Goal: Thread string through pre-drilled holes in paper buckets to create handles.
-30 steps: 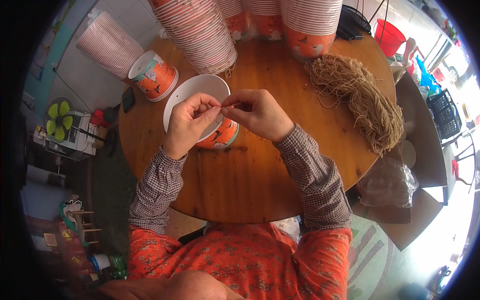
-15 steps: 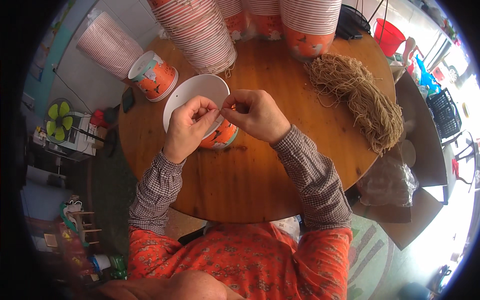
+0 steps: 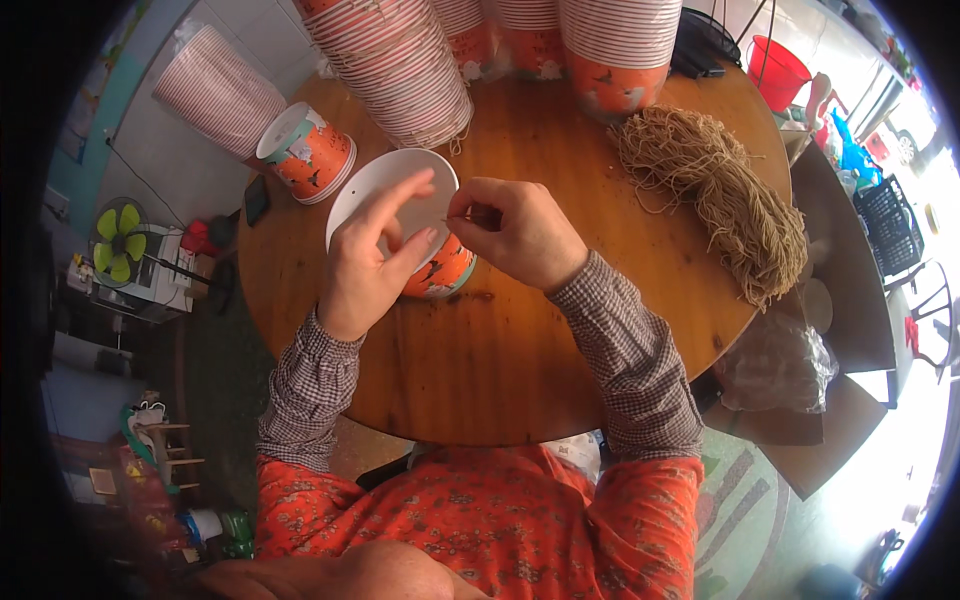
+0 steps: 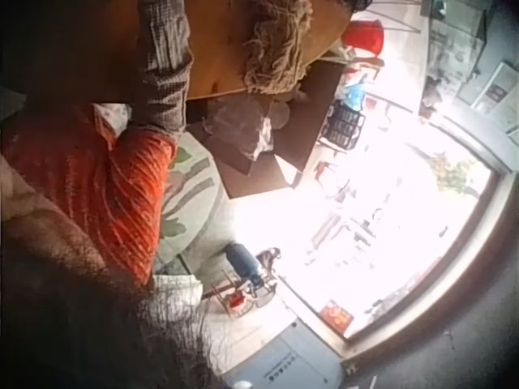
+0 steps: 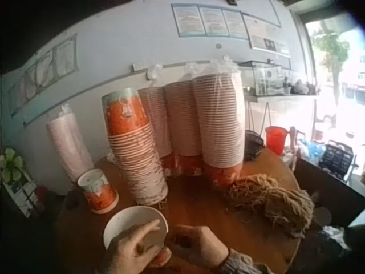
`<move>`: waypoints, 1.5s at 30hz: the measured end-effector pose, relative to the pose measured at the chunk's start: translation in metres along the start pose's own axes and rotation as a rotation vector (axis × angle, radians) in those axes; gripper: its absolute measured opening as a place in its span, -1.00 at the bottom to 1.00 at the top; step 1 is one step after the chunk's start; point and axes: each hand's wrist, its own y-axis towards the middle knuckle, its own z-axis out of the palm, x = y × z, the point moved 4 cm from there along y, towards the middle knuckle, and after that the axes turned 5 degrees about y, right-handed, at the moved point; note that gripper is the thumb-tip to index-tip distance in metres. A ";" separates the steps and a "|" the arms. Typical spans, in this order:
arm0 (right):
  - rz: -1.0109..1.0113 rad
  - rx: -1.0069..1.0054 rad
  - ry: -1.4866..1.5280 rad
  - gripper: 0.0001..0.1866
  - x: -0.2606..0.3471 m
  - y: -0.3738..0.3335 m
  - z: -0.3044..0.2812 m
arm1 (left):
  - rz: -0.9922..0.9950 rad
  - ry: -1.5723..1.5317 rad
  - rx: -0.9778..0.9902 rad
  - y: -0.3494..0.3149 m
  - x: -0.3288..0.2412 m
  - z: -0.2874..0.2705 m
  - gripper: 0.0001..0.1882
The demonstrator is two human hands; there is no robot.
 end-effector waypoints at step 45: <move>0.007 -0.102 0.219 -0.88 -0.014 0.000 -0.004 | -0.296 -0.378 0.263 -0.010 0.008 0.021 -0.93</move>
